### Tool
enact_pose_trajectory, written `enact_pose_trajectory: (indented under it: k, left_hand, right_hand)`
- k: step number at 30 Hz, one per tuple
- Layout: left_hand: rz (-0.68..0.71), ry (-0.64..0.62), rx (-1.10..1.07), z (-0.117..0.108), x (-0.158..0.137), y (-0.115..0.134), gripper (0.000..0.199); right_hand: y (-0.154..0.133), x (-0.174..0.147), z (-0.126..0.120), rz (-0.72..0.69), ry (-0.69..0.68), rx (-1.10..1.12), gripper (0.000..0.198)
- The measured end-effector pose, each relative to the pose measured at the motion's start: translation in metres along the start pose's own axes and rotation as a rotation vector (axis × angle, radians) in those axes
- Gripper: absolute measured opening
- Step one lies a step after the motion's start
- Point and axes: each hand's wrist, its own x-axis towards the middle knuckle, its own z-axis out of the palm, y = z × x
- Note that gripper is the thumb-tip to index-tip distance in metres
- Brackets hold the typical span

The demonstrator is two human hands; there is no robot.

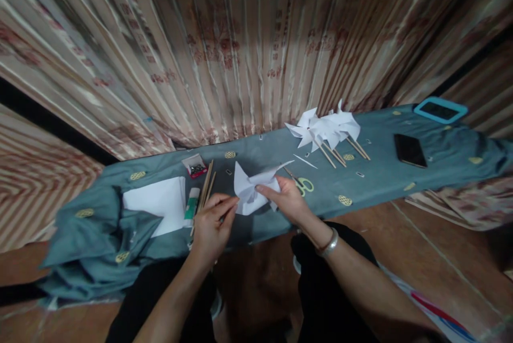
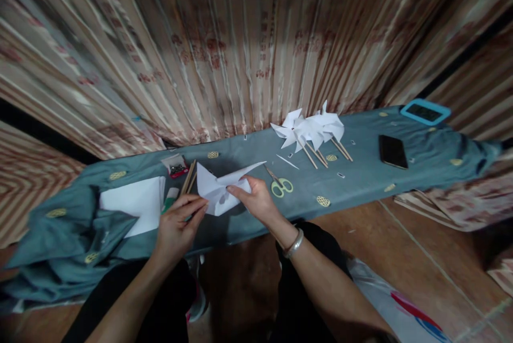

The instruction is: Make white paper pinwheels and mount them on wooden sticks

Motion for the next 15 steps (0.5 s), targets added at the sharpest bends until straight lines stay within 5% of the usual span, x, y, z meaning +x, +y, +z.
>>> enact_pose_trajectory:
  k: [6,15]
  left_hand:
    - [-0.080,-0.022,0.023,0.006,-0.003,-0.004,0.017]
    - [-0.314,-0.124,-0.234,0.000,0.004,0.008,0.018]
  right_hand:
    - [-0.003,0.004,-0.004,-0.031,-0.009,-0.029,0.039]
    - [-0.014,-0.001,-0.007,0.039,-0.055,0.078,0.042]
